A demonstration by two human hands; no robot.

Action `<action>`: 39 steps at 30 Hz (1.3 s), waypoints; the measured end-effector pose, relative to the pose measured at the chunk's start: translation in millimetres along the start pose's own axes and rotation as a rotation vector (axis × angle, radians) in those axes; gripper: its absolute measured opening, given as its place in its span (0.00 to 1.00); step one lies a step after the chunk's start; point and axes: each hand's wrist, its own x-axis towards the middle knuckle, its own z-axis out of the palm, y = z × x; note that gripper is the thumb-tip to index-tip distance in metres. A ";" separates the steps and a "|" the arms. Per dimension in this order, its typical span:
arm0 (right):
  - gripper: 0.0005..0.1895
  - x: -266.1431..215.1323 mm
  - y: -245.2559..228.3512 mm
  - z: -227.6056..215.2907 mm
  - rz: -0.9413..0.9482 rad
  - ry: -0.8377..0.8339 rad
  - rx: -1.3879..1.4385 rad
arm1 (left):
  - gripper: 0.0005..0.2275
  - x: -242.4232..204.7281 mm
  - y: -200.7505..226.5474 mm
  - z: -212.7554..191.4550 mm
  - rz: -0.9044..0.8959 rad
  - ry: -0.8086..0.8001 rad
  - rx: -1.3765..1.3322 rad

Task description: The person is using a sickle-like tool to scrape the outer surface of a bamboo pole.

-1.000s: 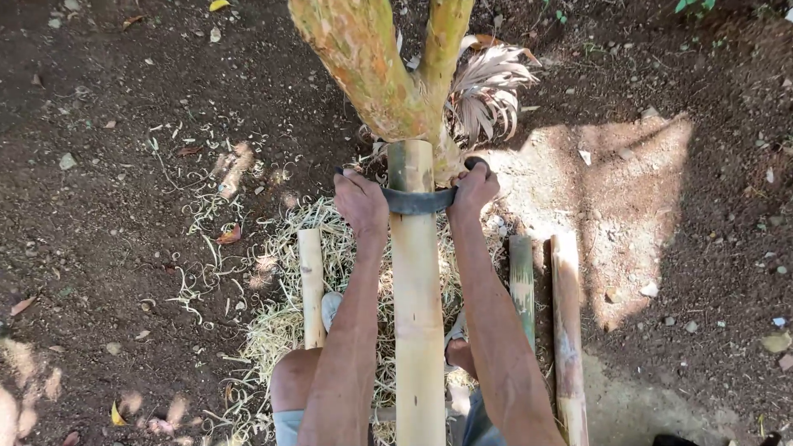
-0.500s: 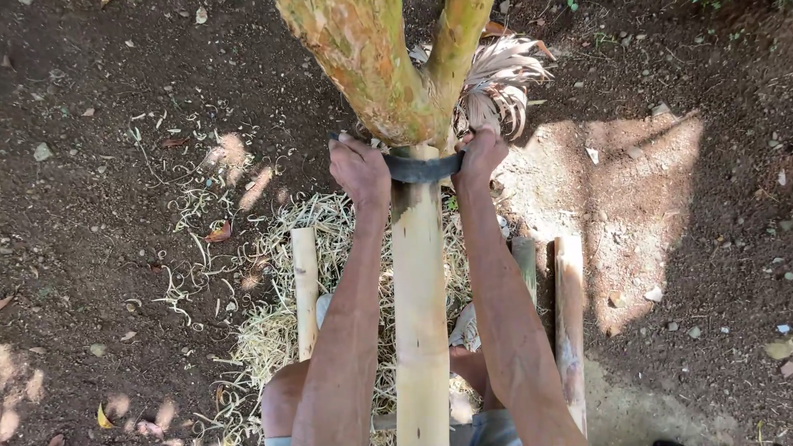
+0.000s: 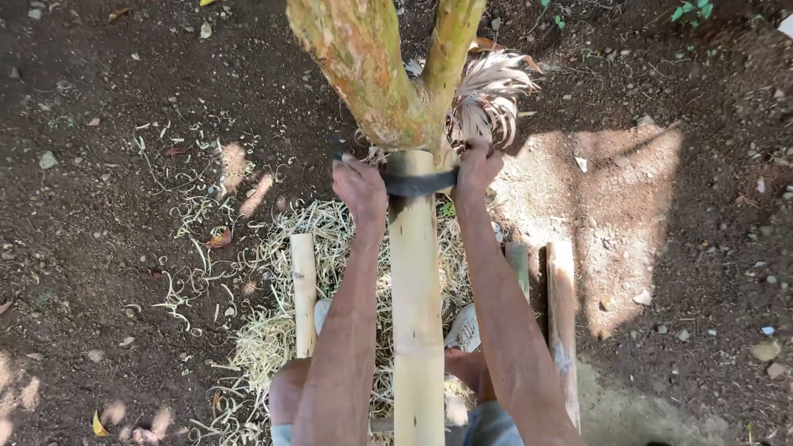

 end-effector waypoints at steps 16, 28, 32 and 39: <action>0.13 -57.4 0.6 -46.7 -0.016 0.058 -0.050 | 0.15 -39.7 -57.2 -28.6 0.123 0.064 0.089; 0.12 -18.4 -11.1 0.1 -0.035 0.006 -0.027 | 0.16 2.0 -31.9 6.8 0.061 0.044 -0.011; 0.11 2.0 -6.0 11.1 -0.029 -0.005 0.006 | 0.17 16.6 -35.6 21.0 0.076 0.083 0.021; 0.06 46.9 11.9 28.2 -0.065 0.033 0.046 | 0.18 34.4 -20.0 33.4 0.041 0.061 -0.010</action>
